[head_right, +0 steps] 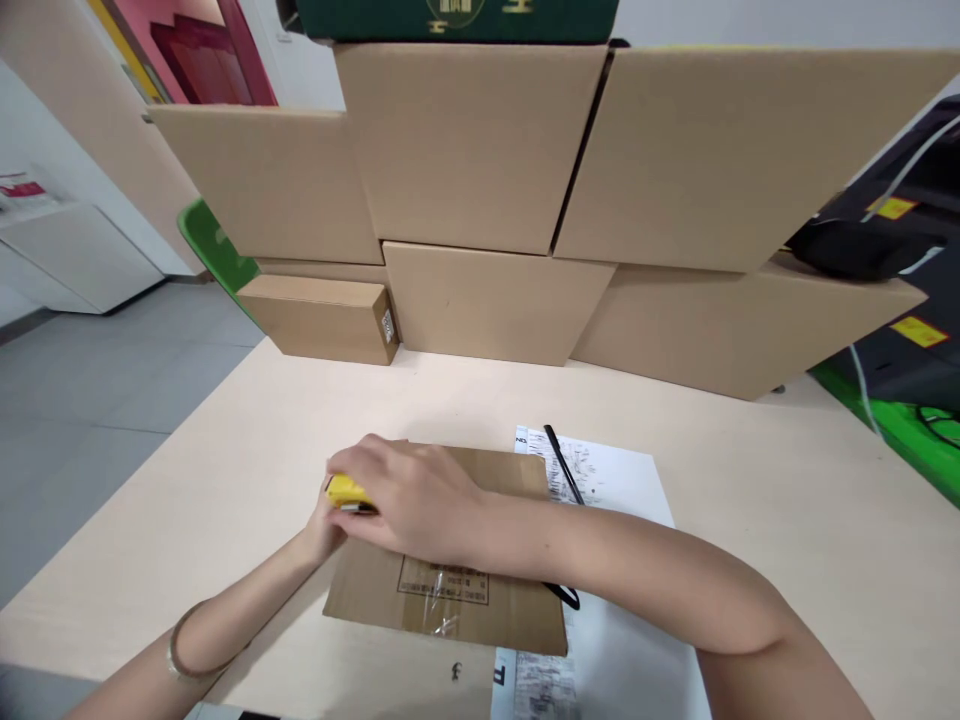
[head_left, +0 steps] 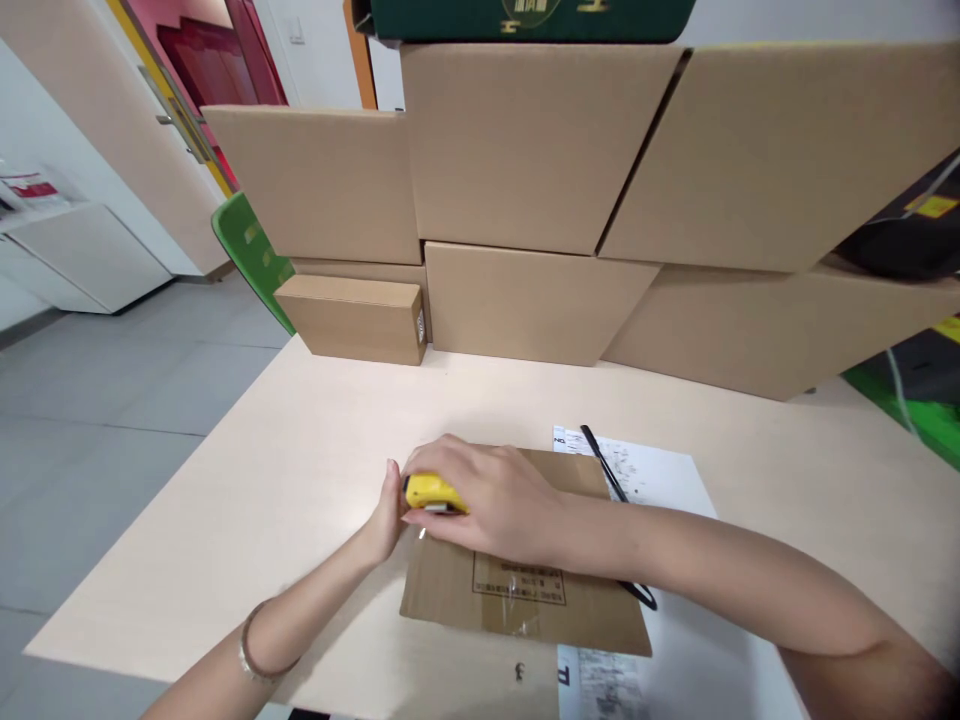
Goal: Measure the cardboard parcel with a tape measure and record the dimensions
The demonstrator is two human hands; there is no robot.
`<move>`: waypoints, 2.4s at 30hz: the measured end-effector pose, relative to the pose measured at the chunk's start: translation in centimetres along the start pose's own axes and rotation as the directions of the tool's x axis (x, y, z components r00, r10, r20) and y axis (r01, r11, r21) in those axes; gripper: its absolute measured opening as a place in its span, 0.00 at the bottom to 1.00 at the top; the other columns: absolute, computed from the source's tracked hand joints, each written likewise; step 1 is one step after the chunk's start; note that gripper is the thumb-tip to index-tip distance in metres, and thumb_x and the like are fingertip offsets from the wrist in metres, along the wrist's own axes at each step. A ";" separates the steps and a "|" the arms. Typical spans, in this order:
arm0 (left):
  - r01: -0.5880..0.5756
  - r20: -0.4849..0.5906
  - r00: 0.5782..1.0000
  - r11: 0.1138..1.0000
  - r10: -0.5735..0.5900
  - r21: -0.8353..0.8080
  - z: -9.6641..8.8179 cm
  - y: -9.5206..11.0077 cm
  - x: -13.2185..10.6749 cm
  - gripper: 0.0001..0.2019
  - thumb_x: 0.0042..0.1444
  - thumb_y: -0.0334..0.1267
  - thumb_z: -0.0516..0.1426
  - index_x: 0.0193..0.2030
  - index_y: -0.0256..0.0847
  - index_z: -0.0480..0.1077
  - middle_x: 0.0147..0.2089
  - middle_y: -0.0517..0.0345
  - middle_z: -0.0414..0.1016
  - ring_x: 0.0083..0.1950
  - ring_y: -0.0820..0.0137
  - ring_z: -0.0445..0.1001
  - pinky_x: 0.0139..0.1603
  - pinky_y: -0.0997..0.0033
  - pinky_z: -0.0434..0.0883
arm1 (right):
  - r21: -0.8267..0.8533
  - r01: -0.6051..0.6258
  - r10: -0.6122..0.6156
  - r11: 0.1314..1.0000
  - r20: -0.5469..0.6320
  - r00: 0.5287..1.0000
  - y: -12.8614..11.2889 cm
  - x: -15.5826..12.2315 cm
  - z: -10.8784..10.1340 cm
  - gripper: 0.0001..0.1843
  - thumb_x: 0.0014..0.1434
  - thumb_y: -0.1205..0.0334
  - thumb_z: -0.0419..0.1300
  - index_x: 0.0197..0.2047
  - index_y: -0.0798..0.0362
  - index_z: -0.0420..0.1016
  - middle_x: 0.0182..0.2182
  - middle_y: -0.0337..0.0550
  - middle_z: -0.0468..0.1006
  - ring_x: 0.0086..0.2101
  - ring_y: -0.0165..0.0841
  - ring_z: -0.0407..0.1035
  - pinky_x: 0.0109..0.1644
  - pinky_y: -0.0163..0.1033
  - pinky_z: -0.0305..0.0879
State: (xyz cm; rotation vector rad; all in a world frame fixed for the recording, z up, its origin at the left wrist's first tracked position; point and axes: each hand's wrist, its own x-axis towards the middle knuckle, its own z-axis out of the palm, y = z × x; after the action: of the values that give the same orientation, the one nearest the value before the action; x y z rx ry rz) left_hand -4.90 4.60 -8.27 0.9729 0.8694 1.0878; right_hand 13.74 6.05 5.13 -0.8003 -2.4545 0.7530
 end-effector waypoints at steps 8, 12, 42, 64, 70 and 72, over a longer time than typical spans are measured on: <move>-0.109 0.142 0.985 0.991 0.098 0.073 -0.4 1.1 0.3 0.37 0.64 0.70 0.45 0.57 0.41 0.76 0.59 0.46 0.77 0.69 0.49 0.64 0.72 0.52 0.58 | -0.189 0.126 -0.122 0.974 0.032 0.992 1.4 -0.9 0.5 0.13 0.69 0.59 0.59 0.56 0.50 0.70 0.54 0.46 0.81 0.49 0.36 0.77 0.43 0.38 0.75; -0.235 0.243 0.952 0.951 0.184 0.200 -0.8 1.0 0.5 0.35 0.68 0.66 0.40 0.60 0.44 0.75 0.63 0.47 0.71 0.69 0.50 0.62 0.74 0.49 0.52 | -0.172 0.082 -0.104 0.982 -0.122 0.987 2.3 -3.1 0.0 0.13 0.68 0.55 0.60 0.54 0.50 0.70 0.49 0.44 0.83 0.43 0.36 0.80 0.39 0.39 0.76; -0.229 0.184 0.964 0.947 0.190 0.224 -0.2 1.0 0.5 0.34 0.69 0.64 0.39 0.57 0.45 0.76 0.61 0.50 0.74 0.67 0.53 0.66 0.73 0.51 0.57 | -0.017 -0.223 0.218 0.975 -0.144 0.965 1.5 -2.9 -1.4 0.19 0.64 0.47 0.62 0.52 0.46 0.67 0.44 0.41 0.83 0.36 0.38 0.80 0.36 0.42 0.70; -0.250 0.260 0.948 0.935 0.184 0.250 -1.1 1.1 0.9 0.30 0.70 0.62 0.41 0.59 0.49 0.75 0.60 0.50 0.72 0.67 0.55 0.65 0.71 0.51 0.59 | -0.109 -0.130 0.123 0.985 -0.071 0.990 4.0 -6.9 -2.1 0.11 0.64 0.54 0.62 0.49 0.44 0.72 0.44 0.41 0.85 0.36 0.38 0.81 0.38 0.43 0.74; -0.312 0.277 0.936 0.876 0.217 0.369 -1.4 1.5 1.0 0.26 0.69 0.61 0.46 0.60 0.53 0.75 0.60 0.49 0.72 0.65 0.53 0.66 0.71 0.51 0.58 | -0.034 -0.268 0.262 0.963 -0.123 0.957 6.6 -14.4 -5.7 0.11 0.61 0.54 0.65 0.47 0.42 0.75 0.43 0.44 0.85 0.41 0.40 0.81 0.43 0.46 0.77; -0.303 0.269 0.942 0.856 0.201 0.420 -1.4 1.9 0.9 0.24 0.68 0.59 0.51 0.60 0.52 0.75 0.60 0.49 0.72 0.64 0.53 0.66 0.70 0.51 0.58 | -0.012 -0.335 0.330 0.942 -0.152 0.932 7.3 -16.4 -6.4 0.14 0.60 0.55 0.67 0.50 0.43 0.74 0.45 0.46 0.85 0.42 0.42 0.81 0.44 0.48 0.77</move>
State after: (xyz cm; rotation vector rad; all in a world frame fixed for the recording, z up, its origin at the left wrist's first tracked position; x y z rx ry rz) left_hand -6.52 6.11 -7.05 1.6110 0.8478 0.9884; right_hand 32.15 2.86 1.56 -1.2619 -2.2320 0.7351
